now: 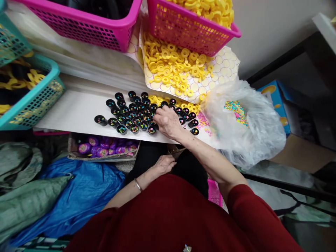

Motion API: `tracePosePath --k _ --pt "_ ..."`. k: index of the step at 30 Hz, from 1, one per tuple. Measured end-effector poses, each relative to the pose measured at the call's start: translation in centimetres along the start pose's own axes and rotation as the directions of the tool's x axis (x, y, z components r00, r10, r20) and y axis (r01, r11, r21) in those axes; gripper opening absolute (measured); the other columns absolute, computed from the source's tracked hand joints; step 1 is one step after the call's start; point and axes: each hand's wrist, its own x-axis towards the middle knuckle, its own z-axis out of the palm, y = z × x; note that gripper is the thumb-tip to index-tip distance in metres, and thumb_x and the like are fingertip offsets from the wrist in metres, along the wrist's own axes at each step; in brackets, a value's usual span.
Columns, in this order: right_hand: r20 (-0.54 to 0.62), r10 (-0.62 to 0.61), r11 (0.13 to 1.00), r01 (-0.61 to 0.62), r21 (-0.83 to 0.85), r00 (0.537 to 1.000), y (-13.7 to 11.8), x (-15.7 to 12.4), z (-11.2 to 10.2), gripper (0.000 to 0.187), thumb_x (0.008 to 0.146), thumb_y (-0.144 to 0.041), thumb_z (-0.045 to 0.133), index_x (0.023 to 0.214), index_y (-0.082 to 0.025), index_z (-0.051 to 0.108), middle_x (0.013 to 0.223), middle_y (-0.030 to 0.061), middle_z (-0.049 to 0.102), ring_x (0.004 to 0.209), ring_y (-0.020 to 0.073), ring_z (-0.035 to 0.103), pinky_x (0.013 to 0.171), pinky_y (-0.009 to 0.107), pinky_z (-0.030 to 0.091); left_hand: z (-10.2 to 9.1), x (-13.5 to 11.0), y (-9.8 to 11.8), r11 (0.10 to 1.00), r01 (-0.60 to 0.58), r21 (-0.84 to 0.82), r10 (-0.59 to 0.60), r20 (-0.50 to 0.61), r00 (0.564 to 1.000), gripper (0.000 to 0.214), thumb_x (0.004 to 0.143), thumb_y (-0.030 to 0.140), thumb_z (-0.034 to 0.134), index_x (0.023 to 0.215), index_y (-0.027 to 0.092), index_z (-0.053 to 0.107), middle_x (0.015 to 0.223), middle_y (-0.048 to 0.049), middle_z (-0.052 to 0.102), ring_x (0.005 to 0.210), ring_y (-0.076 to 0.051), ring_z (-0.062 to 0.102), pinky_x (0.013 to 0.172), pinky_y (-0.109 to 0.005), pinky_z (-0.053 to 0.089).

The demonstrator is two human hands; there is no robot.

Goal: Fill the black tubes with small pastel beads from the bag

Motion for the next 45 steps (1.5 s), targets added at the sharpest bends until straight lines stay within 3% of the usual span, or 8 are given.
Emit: tracePosePath --k 10,23,27,31,35,37,40,45 --pt "0.114 -0.017 0.999 0.021 -0.027 0.993 0.3 0.4 0.7 0.026 0.095 -0.014 0.04 0.082 -0.019 0.062 0.087 0.0078 0.058 0.09 0.0221 0.041 0.073 0.037 0.023 -0.9 0.2 0.3 0.994 0.1 0.049 -0.107 0.189 0.976 0.017 0.089 0.024 0.057 0.08 0.017 0.07 0.091 -0.0063 0.067 0.084 -0.017 0.063 0.075 -0.027 0.047" --pt "0.237 -0.055 0.995 0.073 -0.068 0.97 -0.3 1.4 -0.1 0.019 0.09 -0.016 0.048 0.087 -0.017 0.066 0.094 0.0098 0.06 0.097 0.0248 0.043 0.078 0.038 0.029 -1.2 0.4 0.5 0.988 0.143 0.049 -0.151 0.233 0.961 0.016 0.088 0.022 0.056 0.085 0.017 0.072 0.094 -0.0061 0.068 0.091 -0.017 0.064 0.082 -0.027 0.047" --pt "0.179 0.006 0.998 -0.017 0.057 0.984 0.2 1.7 -0.1 0.023 0.094 -0.022 0.049 0.082 -0.017 0.068 0.092 0.0082 0.06 0.094 0.0225 0.046 0.079 0.036 0.032 -1.4 0.4 0.7 0.986 0.161 0.051 -0.169 0.226 0.959 0.017 0.088 0.023 0.056 0.082 0.017 0.071 0.091 -0.0059 0.068 0.087 -0.018 0.064 0.078 -0.027 0.046" --pt "-0.056 0.127 0.914 -0.094 0.395 0.99 1.7 0.2 -1.2 0.024 0.094 -0.028 0.053 0.08 -0.018 0.07 0.084 0.0042 0.06 0.086 0.0181 0.05 0.08 0.034 0.037 -1.7 0.5 0.8 0.983 0.177 0.044 -0.182 0.217 0.959 0.016 0.087 0.022 0.058 0.081 0.017 0.071 0.089 -0.0047 0.068 0.085 -0.017 0.063 0.075 -0.026 0.045" --pt "-0.293 0.521 0.677 -0.179 0.714 0.802 4.7 -5.4 -1.5 0.022 0.089 -0.038 0.059 0.081 -0.023 0.071 0.08 0.0018 0.06 0.079 0.017 0.054 0.074 0.032 0.041 -2.0 0.6 0.9 0.982 0.182 0.042 -0.187 0.217 0.958 0.017 0.087 0.022 0.058 0.078 0.018 0.071 0.085 -0.0028 0.066 0.082 -0.015 0.061 0.074 -0.025 0.043" --pt "-0.309 0.708 0.574 -0.263 0.775 0.635 6.6 -9.6 -0.6 0.023 0.085 -0.043 0.061 0.08 -0.023 0.071 0.077 0.0015 0.059 0.075 0.017 0.054 0.07 0.032 0.041 -2.2 0.7 0.9 0.983 0.18 0.047 -0.186 0.222 0.957 0.018 0.088 0.022 0.057 0.076 0.018 0.07 0.082 -0.0022 0.065 0.079 -0.014 0.059 0.074 -0.025 0.043" --pt "-0.261 0.841 0.496 -0.481 0.723 0.474 9.2 -15.5 1.8 0.023 0.081 -0.04 0.059 0.077 -0.02 0.069 0.073 0.0025 0.06 0.074 0.0181 0.055 0.071 0.033 0.043 -2.1 0.9 0.7 0.983 0.174 0.059 -0.183 0.231 0.956 0.021 0.089 0.023 0.056 0.072 0.017 0.067 0.079 -0.0014 0.062 0.075 -0.013 0.056 0.072 -0.025 0.041" --pt "-0.267 0.851 0.525 -0.716 0.46 0.453 11.3 -19.7 4.4 0.026 0.084 -0.029 0.049 0.084 -0.016 0.071 0.087 0.0082 0.066 0.083 0.02 0.059 0.08 0.033 0.045 -1.6 1.1 0.3 0.977 0.189 0.094 -0.206 0.23 0.951 0.021 0.088 0.025 0.057 0.071 0.018 0.066 0.078 -0.0005 0.06 0.076 -0.013 0.056 0.07 -0.025 0.04"
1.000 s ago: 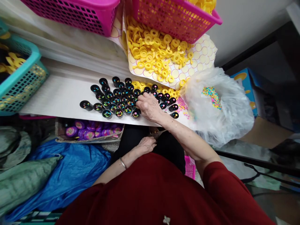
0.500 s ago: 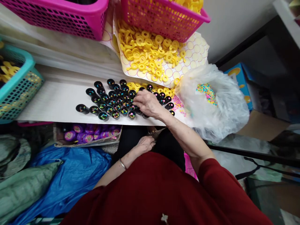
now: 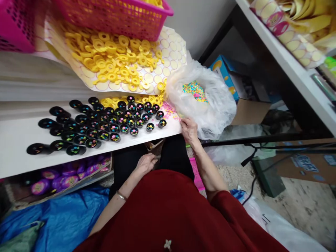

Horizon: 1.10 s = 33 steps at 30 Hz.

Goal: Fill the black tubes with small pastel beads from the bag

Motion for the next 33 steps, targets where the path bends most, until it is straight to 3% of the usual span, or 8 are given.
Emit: tracePosePath --k 10,17,20,23,25,28,30,33 --pt "0.055 -0.136 0.95 0.146 -0.277 0.989 -1.2 1.4 2.0 0.029 0.092 -0.024 0.043 0.084 -0.018 0.071 0.088 0.0111 0.065 0.084 0.0215 0.056 0.073 0.032 0.04 0.1 -0.2 0.7 0.999 0.053 -0.002 -0.053 -0.008 0.999 0.021 0.086 0.027 0.057 0.069 0.018 0.066 0.079 -0.0016 0.062 0.076 -0.014 0.056 0.072 -0.025 0.042" --pt "0.132 -0.06 0.944 0.099 -0.315 0.989 -1.6 1.9 1.6 0.021 0.09 -0.022 0.046 0.089 -0.017 0.066 0.097 0.0138 0.065 0.086 0.0245 0.055 0.074 0.035 0.04 0.1 -0.2 0.5 0.998 0.022 -0.054 -0.025 -0.069 0.997 0.02 0.084 0.023 0.06 0.066 0.018 0.066 0.072 -0.0003 0.06 0.07 -0.013 0.056 0.068 -0.024 0.043" --pt "0.127 -0.048 0.958 0.082 -0.274 0.991 -2.5 1.6 1.3 0.022 0.088 -0.013 0.042 0.088 -0.016 0.063 0.097 0.0151 0.063 0.086 0.0247 0.053 0.076 0.037 0.038 -0.3 -0.4 0.7 0.999 -0.025 -0.048 0.021 -0.089 0.996 0.018 0.087 0.022 0.058 0.074 0.017 0.069 0.076 -0.0012 0.063 0.073 -0.012 0.059 0.07 -0.023 0.046" --pt "0.078 -0.025 0.999 0.027 -0.023 0.997 -3.5 0.2 0.5 0.016 0.083 -0.012 0.044 0.079 -0.017 0.059 0.089 0.012 0.061 0.085 0.0225 0.051 0.076 0.036 0.037 -1.1 -1.1 1.7 0.996 -0.088 -0.03 0.083 -0.137 0.987 0.022 0.092 0.025 0.053 0.081 0.016 0.07 0.078 -0.0032 0.066 0.075 -0.012 0.062 0.071 -0.023 0.05" --pt "0.118 0.022 0.949 -0.058 0.309 0.993 -4.4 -1.6 -0.1 0.01 0.081 -0.019 0.049 0.073 -0.019 0.055 0.076 0.0058 0.056 0.075 0.0181 0.048 0.071 0.033 0.036 -2.1 -1.7 2.8 0.971 -0.234 -0.05 0.206 -0.32 0.925 0.023 0.094 0.029 0.053 0.088 0.015 0.07 0.08 -0.0045 0.067 0.073 -0.012 0.062 0.069 -0.024 0.052" --pt "0.377 0.075 0.578 -0.348 0.738 0.923 -6.0 -5.4 -0.7 0.018 0.076 -0.034 0.06 0.068 -0.02 0.053 0.058 -0.0032 0.045 0.055 0.0111 0.037 0.058 0.028 0.03 -3.7 -2.1 5.3 0.86 -0.507 0.059 0.43 -0.62 0.657 0.022 0.092 0.03 0.061 0.106 0.015 0.068 0.094 -0.0079 0.07 0.073 -0.012 0.064 0.068 -0.024 0.055" --pt "0.549 0.052 0.306 -0.537 0.787 0.834 -6.9 -7.8 -0.7 0.025 0.07 -0.039 0.07 0.067 -0.019 0.056 0.055 -0.0044 0.046 0.052 0.0089 0.036 0.055 0.027 0.027 -4.7 -2.0 7.1 0.79 -0.575 0.216 0.562 -0.63 0.536 0.025 0.09 0.026 0.065 0.113 0.017 0.067 0.098 -0.0087 0.07 0.078 -0.013 0.067 0.071 -0.025 0.057" --pt "0.667 0.036 0.066 -0.668 0.741 0.744 -7.3 -10.3 -0.5 0.03 0.061 -0.037 0.082 0.065 -0.017 0.059 0.058 -0.0031 0.053 0.053 0.0081 0.042 0.054 0.025 0.03 -5.5 -1.8 9.0 0.68 -0.622 0.388 0.715 -0.537 0.447 0.021 0.091 0.017 0.061 0.111 0.017 0.067 0.089 -0.0065 0.071 0.08 -0.013 0.069 0.074 -0.024 0.058"
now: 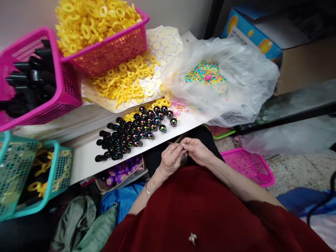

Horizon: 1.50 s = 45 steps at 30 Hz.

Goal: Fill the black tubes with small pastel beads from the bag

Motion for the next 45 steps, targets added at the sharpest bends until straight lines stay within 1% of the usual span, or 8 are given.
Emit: tracePosePath --k 9,19,21,24,26,28,40,45 --pt "0.052 0.199 0.977 -0.202 0.061 0.979 1.6 -0.5 -0.3 0.023 0.057 -0.028 0.087 0.066 -0.016 0.07 0.06 -0.0009 0.06 0.054 0.0075 0.05 0.054 0.024 0.036 -1.5 -0.7 0.8 0.995 -0.02 0.093 0.013 0.082 0.997 0.016 0.095 0.015 0.053 0.105 0.015 0.066 0.08 -0.0035 0.072 0.07 -0.01 0.069 0.068 -0.018 0.059" --pt "0.196 0.2 0.979 -0.187 -0.083 0.96 0.7 -0.1 2.3 0.024 0.066 -0.03 0.08 0.086 -0.017 0.077 0.081 0.0052 0.071 0.066 0.011 0.058 0.059 0.026 0.043 -5.8 -2.6 -1.1 0.901 0.052 0.43 -0.018 -0.083 0.996 0.018 0.092 0.01 0.051 0.098 0.016 0.067 0.083 -0.0062 0.071 0.078 -0.013 0.067 0.073 -0.024 0.054" --pt "0.116 0.105 0.981 -0.084 -0.174 0.988 0.2 0.2 2.0 0.02 0.066 -0.031 0.079 0.08 -0.017 0.076 0.079 0.0042 0.071 0.063 0.0099 0.056 0.058 0.026 0.043 -7.9 -3.0 -2.3 0.802 0.245 0.545 -0.087 -0.3 0.95 0.013 0.091 0.016 0.056 0.092 0.018 0.07 0.09 -0.0074 0.07 0.084 -0.015 0.065 0.078 -0.028 0.051" --pt "-0.074 -0.165 0.937 0.133 -0.324 0.983 -0.7 1.2 0.5 0.015 0.065 -0.031 0.078 0.07 -0.018 0.073 0.067 0.0002 0.067 0.056 0.0084 0.051 0.057 0.025 0.041 -11.2 -3.6 -4.5 0.601 0.61 0.516 -0.253 -0.602 0.758 0.015 0.089 0.029 0.062 0.084 0.018 0.071 0.101 -0.0094 0.066 0.097 -0.02 0.058 0.088 -0.036 0.047" --pt "-0.174 -0.307 0.887 0.215 -0.408 0.936 -1.5 2.0 -0.8 0.013 0.064 -0.03 0.077 0.067 -0.018 0.072 0.062 -0.0011 0.064 0.054 0.0083 0.049 0.055 0.024 0.04 -12.8 -3.8 -5.7 0.519 0.73 0.444 -0.345 -0.673 0.655 0.016 0.087 0.032 0.064 0.081 0.019 0.072 0.102 -0.0091 0.064 0.102 -0.023 0.055 0.093 -0.04 0.044" --pt "-0.235 -0.363 0.866 0.234 -0.443 0.902 -2.1 2.7 -1.9 0.012 0.063 -0.029 0.076 0.066 -0.018 0.07 0.061 -0.0008 0.064 0.053 0.0083 0.048 0.053 0.024 0.039 -13.8 -4.0 -6.5 0.495 0.766 0.409 -0.419 -0.66 0.623 0.013 0.084 0.03 0.066 0.079 0.02 0.072 0.1 -0.0078 0.064 0.103 -0.023 0.054 0.096 -0.04 0.042" --pt "-0.284 -0.343 0.884 0.206 -0.419 0.895 -2.0 3.7 -3.5 0.012 0.061 -0.029 0.072 0.063 -0.018 0.067 0.059 -0.001 0.063 0.05 0.0079 0.047 0.051 0.024 0.036 -14.7 -3.8 -7.4 0.44 0.774 0.455 -0.575 -0.519 0.632 0.015 0.079 0.03 0.064 0.067 0.021 0.067 0.102 -0.0122 0.064 0.111 -0.031 0.048 0.1 -0.05 0.038" --pt "-0.238 -0.425 0.794 0.233 -0.562 0.873 -3.3 4.5 -4.3 0.016 0.07 -0.035 0.066 0.068 -0.019 0.065 0.05 -0.0048 0.051 0.048 0.0092 0.041 0.051 0.025 0.034 -14.9 -4.2 -8.3 0.46 0.755 0.467 -0.551 -0.517 0.655 0.018 0.077 0.035 0.067 0.065 0.022 0.066 0.101 -0.0113 0.066 0.11 -0.032 0.048 0.099 -0.053 0.038"
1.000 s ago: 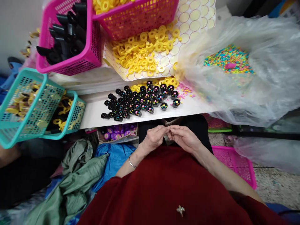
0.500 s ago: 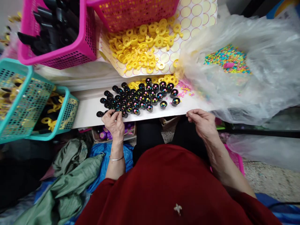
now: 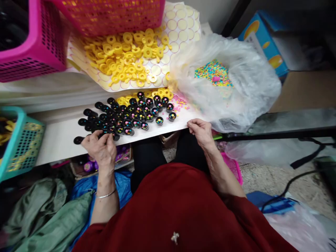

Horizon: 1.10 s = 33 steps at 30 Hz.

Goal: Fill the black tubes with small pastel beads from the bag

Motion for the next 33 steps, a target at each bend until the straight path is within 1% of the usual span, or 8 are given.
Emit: tracePosePath --k 3,6,14,20,25,28,30,33 --pt "-0.013 -0.207 0.956 0.2 -0.215 0.978 -0.4 1.7 -0.6 0.016 0.077 -0.034 0.06 0.073 -0.02 0.066 0.058 -0.0022 0.053 0.057 0.0126 0.047 0.059 0.028 0.039 0.5 0.1 -0.7 0.999 -0.044 -0.013 0.043 -0.028 0.999 0.021 0.077 0.037 0.067 0.063 0.022 0.065 0.1 -0.01 0.067 0.107 -0.032 0.048 0.097 -0.054 0.04" --pt "0.04 -0.376 0.822 0.353 -0.447 0.926 -0.4 3.8 -0.7 0.017 0.082 -0.028 0.053 0.074 -0.02 0.066 0.075 0.0035 0.061 0.074 0.0172 0.055 0.072 0.031 0.044 1.0 0.0 -1.2 0.996 -0.077 -0.042 0.073 -0.072 0.995 0.022 0.077 0.037 0.067 0.061 0.022 0.065 0.097 -0.0113 0.067 0.107 -0.032 0.048 0.095 -0.055 0.04" --pt "0.342 -0.375 0.568 0.506 -0.649 0.861 -0.1 5.3 1.7 0.019 0.086 -0.023 0.052 0.081 -0.019 0.07 0.09 0.0075 0.062 0.085 0.0209 0.058 0.073 0.032 0.042 1.3 -0.5 -1.2 0.997 -0.076 -0.034 0.072 -0.097 0.993 0.016 0.077 0.033 0.067 0.064 0.023 0.067 0.101 -0.0109 0.068 0.116 -0.034 0.047 0.101 -0.054 0.039" --pt "0.355 -0.425 0.487 0.541 -0.686 0.833 0.9 5.6 2.5 0.021 0.09 -0.022 0.047 0.077 -0.02 0.063 0.086 0.0077 0.06 0.08 0.0194 0.054 0.068 0.031 0.038 0.5 -0.6 -0.1 0.996 -0.082 -0.039 0.077 -0.11 0.991 0.015 0.077 0.035 0.067 0.069 0.022 0.069 0.097 -0.0119 0.069 0.114 -0.033 0.048 0.102 -0.052 0.041" --pt "0.223 -0.546 0.584 0.557 -0.59 0.808 -0.3 3.6 2.3 0.015 0.09 -0.025 0.047 0.082 -0.022 0.06 0.086 0.0073 0.059 0.082 0.0208 0.054 0.074 0.034 0.043 -1.0 -1.3 2.2 0.991 -0.126 -0.044 0.111 -0.256 0.96 0.015 0.083 0.034 0.066 0.076 0.021 0.07 0.094 -0.0096 0.069 0.109 -0.028 0.052 0.1 -0.048 0.044" --pt "0.27 -0.53 0.7 0.594 -0.396 0.804 -2.6 -0.5 3.4 0.012 0.089 -0.029 0.052 0.082 -0.023 0.06 0.084 0.0063 0.06 0.081 0.0202 0.055 0.077 0.035 0.045 -1.5 -3.3 5.0 0.936 -0.341 -0.082 0.314 -0.237 0.919 0.007 0.085 0.027 0.067 0.083 0.021 0.071 0.089 -0.0068 0.07 0.1 -0.024 0.058 0.096 -0.045 0.047" --pt "0.41 -0.429 0.822 0.536 -0.192 0.805 -3.9 -3.5 4.8 0.012 0.088 -0.029 0.056 0.078 -0.023 0.06 0.079 0.0038 0.059 0.075 0.0172 0.054 0.074 0.033 0.045 -1.2 -4.9 7.0 0.829 -0.534 -0.164 0.508 -0.178 0.843 0.008 0.084 0.022 0.068 0.092 0.023 0.071 0.086 -0.0055 0.071 0.096 -0.022 0.061 0.092 -0.042 0.049" --pt "0.58 -0.177 0.976 0.218 0.0 0.795 -4.7 -6.3 6.7 0.014 0.083 -0.033 0.064 0.075 -0.021 0.062 0.074 0.0006 0.057 0.069 0.0135 0.051 0.068 0.029 0.043 -0.6 -6.6 8.9 0.669 -0.684 -0.29 0.694 -0.088 0.715 0.025 0.087 0.016 0.063 0.109 0.024 0.069 0.091 -0.006 0.073 0.091 -0.019 0.063 0.085 -0.036 0.053"
